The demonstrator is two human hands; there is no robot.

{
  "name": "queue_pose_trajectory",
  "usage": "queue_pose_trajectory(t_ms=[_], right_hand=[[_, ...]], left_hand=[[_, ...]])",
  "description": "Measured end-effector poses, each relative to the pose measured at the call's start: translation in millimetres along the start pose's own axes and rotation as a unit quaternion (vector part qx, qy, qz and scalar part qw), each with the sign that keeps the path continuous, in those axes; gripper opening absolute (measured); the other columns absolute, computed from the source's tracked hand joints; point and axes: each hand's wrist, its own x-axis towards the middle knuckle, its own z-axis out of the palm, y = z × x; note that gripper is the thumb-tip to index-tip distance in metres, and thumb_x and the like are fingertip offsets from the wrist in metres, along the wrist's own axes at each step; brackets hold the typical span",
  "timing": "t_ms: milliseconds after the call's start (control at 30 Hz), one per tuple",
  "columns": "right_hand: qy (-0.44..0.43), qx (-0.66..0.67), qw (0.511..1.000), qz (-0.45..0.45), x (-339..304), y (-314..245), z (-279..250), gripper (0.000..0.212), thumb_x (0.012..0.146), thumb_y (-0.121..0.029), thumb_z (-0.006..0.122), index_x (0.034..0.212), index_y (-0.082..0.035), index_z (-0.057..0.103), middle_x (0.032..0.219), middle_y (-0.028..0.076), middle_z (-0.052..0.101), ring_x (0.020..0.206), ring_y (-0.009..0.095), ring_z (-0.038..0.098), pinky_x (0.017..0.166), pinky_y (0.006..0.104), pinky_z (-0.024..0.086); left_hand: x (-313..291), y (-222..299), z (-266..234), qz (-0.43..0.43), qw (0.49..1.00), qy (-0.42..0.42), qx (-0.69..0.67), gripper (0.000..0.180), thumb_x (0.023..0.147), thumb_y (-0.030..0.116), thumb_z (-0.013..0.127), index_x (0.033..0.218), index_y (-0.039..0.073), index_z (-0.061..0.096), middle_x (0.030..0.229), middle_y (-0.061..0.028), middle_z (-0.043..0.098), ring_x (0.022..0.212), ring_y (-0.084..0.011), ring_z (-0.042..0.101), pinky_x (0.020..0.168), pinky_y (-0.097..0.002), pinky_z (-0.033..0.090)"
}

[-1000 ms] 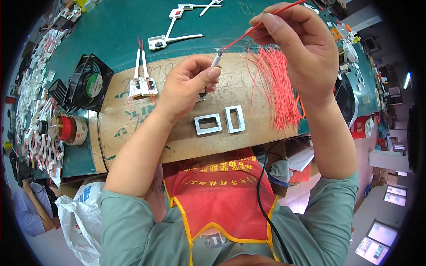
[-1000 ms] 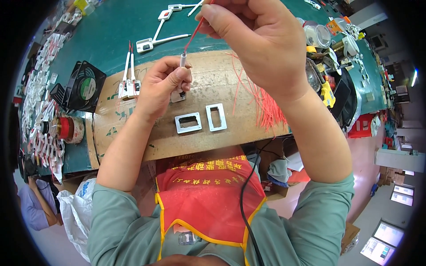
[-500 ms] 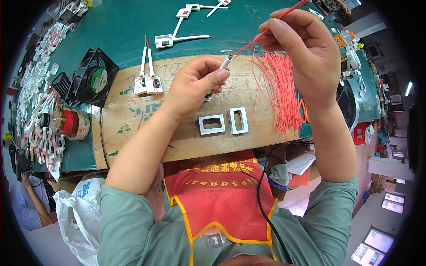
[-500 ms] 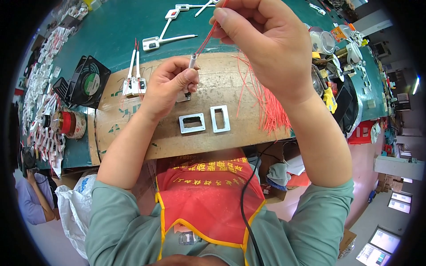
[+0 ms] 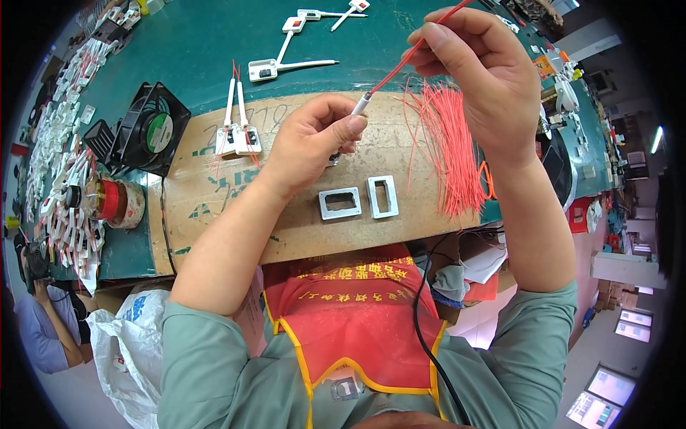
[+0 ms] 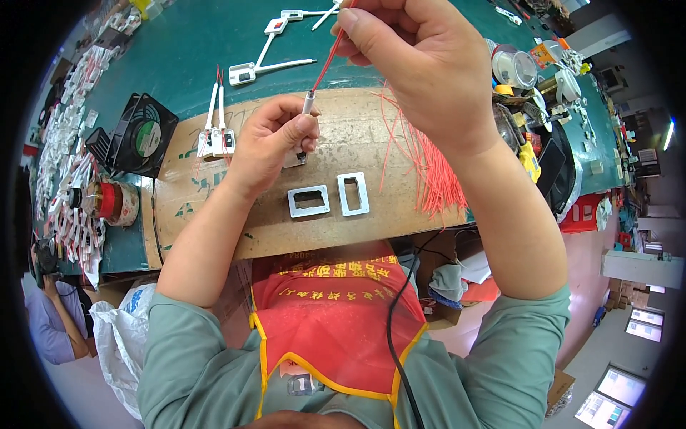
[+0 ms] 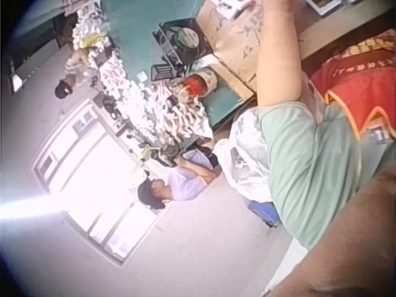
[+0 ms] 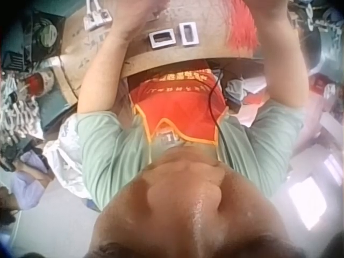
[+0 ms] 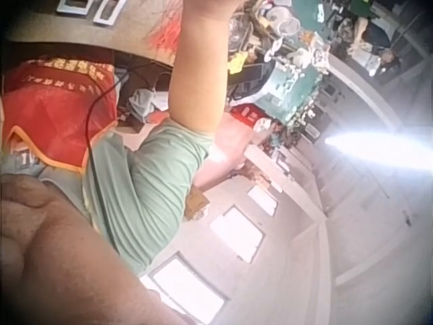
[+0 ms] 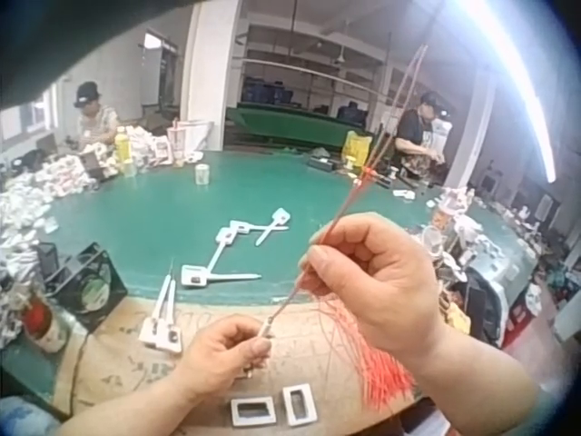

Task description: Assembling lighting components by threading wires through plastic housings at a factory workbench.

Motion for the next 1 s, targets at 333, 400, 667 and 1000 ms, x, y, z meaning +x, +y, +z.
queue_pose_trajectory(t_ms=[333, 400, 667, 1000], right_hand=[[0.012, -0.007, 0.999, 0.049, 11.3, 4.0, 4.8, 0.009, 0.090, -0.005, 0.058, 0.096, 0.001, 0.055, 0.082, 0.008, 0.064, 0.071, 0.011, 0.062, 0.063, 0.0219, 0.051], [0.013, 0.015, 0.998, 0.060, 12.6, 7.1, 5.3, 0.009, 0.090, -0.006, 0.058, 0.095, 0.001, 0.055, 0.080, 0.007, 0.063, 0.069, 0.011, 0.061, 0.061, 0.0220, 0.049], [-0.065, -0.101, 0.992, 0.030, 0.8, 23.4, -0.3, 0.015, 0.088, -0.016, 0.064, 0.094, -0.002, 0.062, 0.082, 0.003, 0.064, 0.074, 0.008, 0.062, 0.064, 0.0206, 0.048], [-0.023, -0.064, 0.993, 0.097, 9.3, 17.4, -6.3, 0.020, 0.091, -0.022, 0.059, 0.098, -0.004, 0.061, 0.086, 0.002, 0.064, 0.070, 0.006, 0.060, 0.061, 0.0181, 0.047]], left_hand=[[0.6, -2.3, -1.1, 0.006, 1.000, -0.006, -0.003, 0.021, 0.088, 0.016, 0.066, 0.101, 0.002, 0.060, 0.082, -0.0013, 0.059, 0.071, -0.0078, 0.054, 0.065, -0.0220, 0.046], [0.9, -1.6, -0.1, 0.007, 1.000, -0.004, -0.002, 0.020, 0.088, 0.016, 0.066, 0.101, 0.002, 0.060, 0.082, -0.0013, 0.059, 0.071, -0.0078, 0.054, 0.065, -0.0220, 0.046], [0.9, -0.4, -0.3, 0.002, 1.000, -0.004, -0.007, 0.021, 0.088, 0.017, 0.065, 0.102, 0.002, 0.060, 0.084, -0.0015, 0.060, 0.074, -0.0082, 0.055, 0.065, -0.0224, 0.046], [1.8, -2.0, -3.3, 0.003, 1.000, -0.002, 0.004, 0.022, 0.089, 0.018, 0.065, 0.102, 0.002, 0.059, 0.085, -0.0018, 0.060, 0.075, -0.0085, 0.055, 0.066, -0.0228, 0.047]])
